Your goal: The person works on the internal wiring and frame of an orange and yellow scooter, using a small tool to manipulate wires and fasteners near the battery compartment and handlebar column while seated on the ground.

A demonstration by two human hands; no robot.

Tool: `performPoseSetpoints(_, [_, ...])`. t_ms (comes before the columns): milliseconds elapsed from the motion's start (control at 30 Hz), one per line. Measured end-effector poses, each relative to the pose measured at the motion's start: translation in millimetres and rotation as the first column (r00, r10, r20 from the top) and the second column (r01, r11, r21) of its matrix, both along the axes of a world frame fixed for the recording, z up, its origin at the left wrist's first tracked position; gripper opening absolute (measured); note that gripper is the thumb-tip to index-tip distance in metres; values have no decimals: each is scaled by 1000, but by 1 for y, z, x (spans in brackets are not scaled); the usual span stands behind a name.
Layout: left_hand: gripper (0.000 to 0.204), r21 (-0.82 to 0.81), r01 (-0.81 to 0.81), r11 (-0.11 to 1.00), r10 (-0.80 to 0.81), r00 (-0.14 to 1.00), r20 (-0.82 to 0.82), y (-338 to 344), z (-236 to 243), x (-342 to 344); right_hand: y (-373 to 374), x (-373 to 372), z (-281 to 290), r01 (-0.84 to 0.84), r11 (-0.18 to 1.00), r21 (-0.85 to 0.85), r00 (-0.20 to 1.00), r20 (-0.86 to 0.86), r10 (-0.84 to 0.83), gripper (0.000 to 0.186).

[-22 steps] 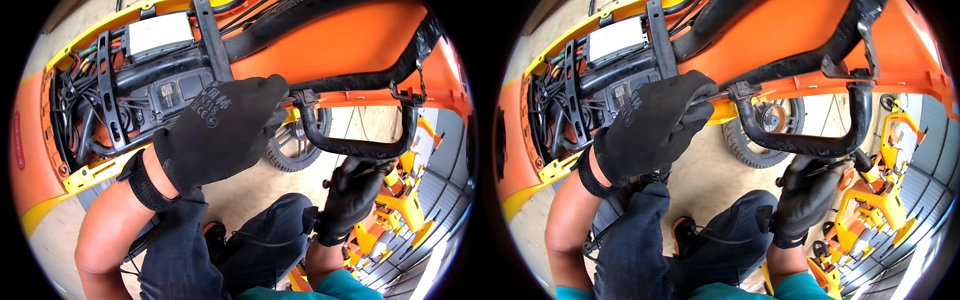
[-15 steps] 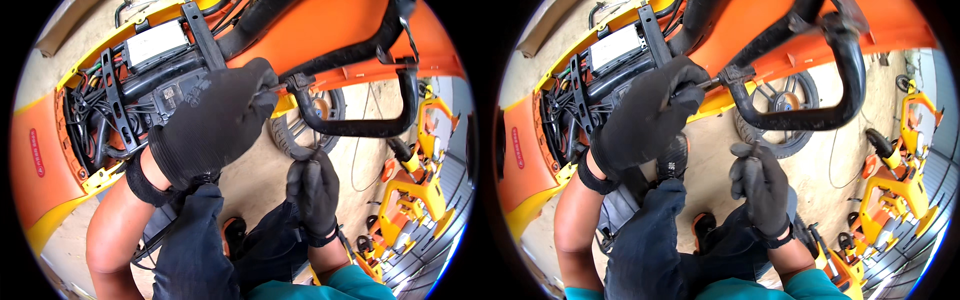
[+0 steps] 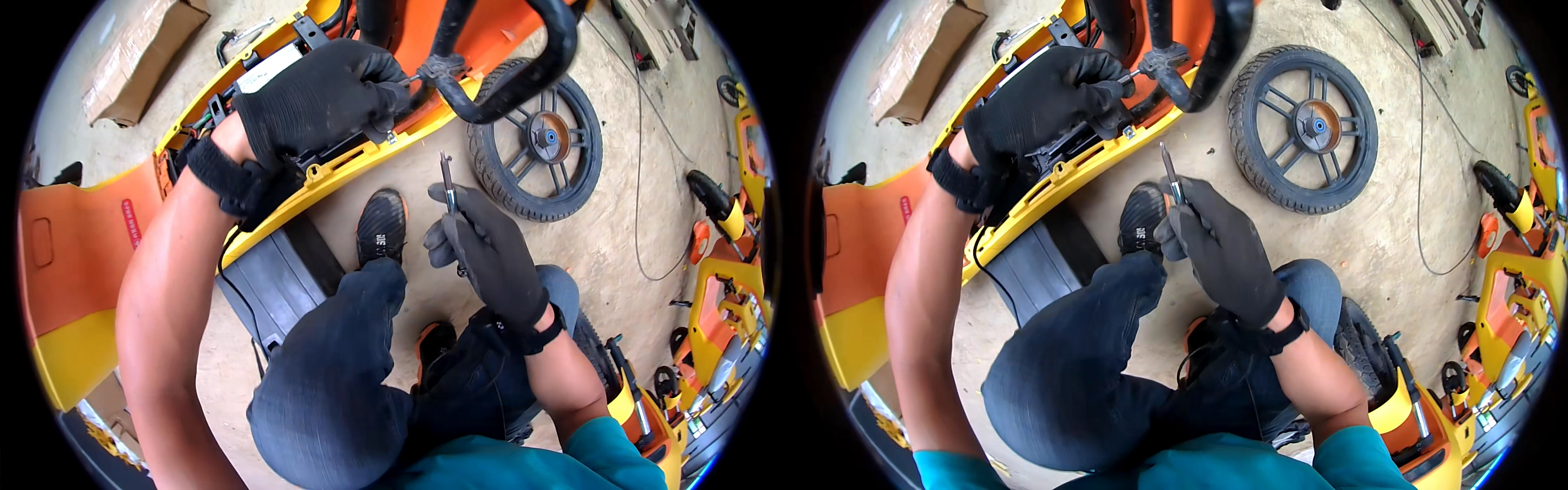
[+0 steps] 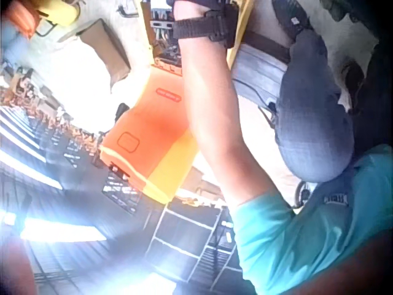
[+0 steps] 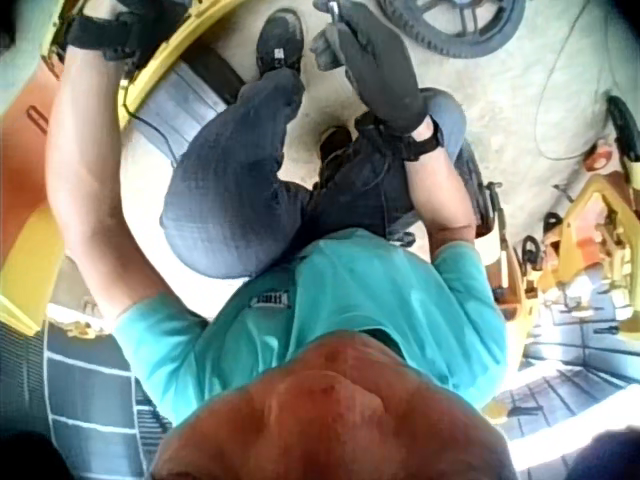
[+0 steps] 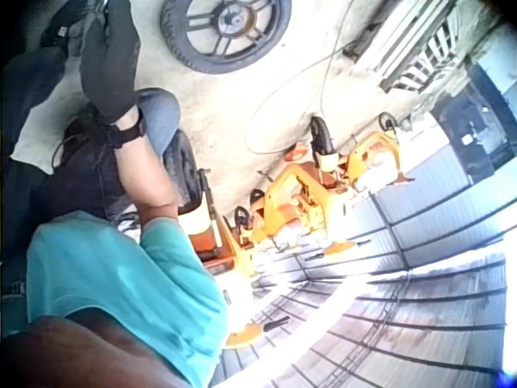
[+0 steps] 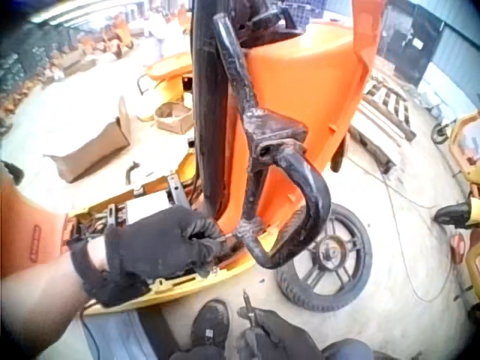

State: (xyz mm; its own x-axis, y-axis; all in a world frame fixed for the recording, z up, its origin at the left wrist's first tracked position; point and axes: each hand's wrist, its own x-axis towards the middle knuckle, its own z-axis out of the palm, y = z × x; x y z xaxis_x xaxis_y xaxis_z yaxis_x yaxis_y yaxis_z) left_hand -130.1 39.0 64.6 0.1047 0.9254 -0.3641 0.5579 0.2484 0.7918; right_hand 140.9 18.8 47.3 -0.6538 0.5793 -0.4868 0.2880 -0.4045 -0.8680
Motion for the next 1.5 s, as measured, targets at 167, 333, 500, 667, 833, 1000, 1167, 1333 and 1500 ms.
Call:
performPoseSetpoints(167, [23, 1, 13, 1000, -13, 1000, 23, 8, 12, -2, 2, -3, -6, 0, 1000, -5, 1000, -28, 0, 21])
performPoseSetpoints(333, [10, -154, 18, 988, -12, 999, 39, 14, 11, -2, -8, -11, -9, 103, 993, 60, 991, -89, -98, 19])
performPoseSetpoints(500, [15, -189, 40, 981, -36, 999, 23, 17, 14, -4, -3, -17, 2, 135, 991, -3, 983, -123, -134, 19])
performPoseSetpoints(667, [18, -220, 52, 974, -44, 998, 42, 20, 20, 2, 8, -5, 8, 153, 985, 85, 976, -171, -137, 18])
performPoseSetpoints(833, [16, -343, -10, 939, 59, 990, 130, 19, 25, 6, 31, 27, 28, 227, 916, 331, 974, -87, -210, 15])
performPoseSetpoints(1000, [18, -341, 14, 940, 19, 995, 94, 21, 29, 7, 64, 27, 33, 192, 823, 535, 979, -169, -118, 17])
performPoseSetpoints(1167, [18, -353, 33, 935, -10, 998, 68, 24, 24, 2, 90, -3, 51, 85, 686, 723, 984, -170, 57, 26])
performPoseSetpoints(1333, [20, -311, 73, 948, -70, 997, 23, 27, 34, 7, 104, -18, 46, 53, 578, 815, 989, -124, 84, 24])
performPoseSetpoints(1500, [24, -380, 47, 924, -119, 978, -169, 37, 42, 16, 111, -21, 29, 110, 541, 834, 972, -204, 116, 24])
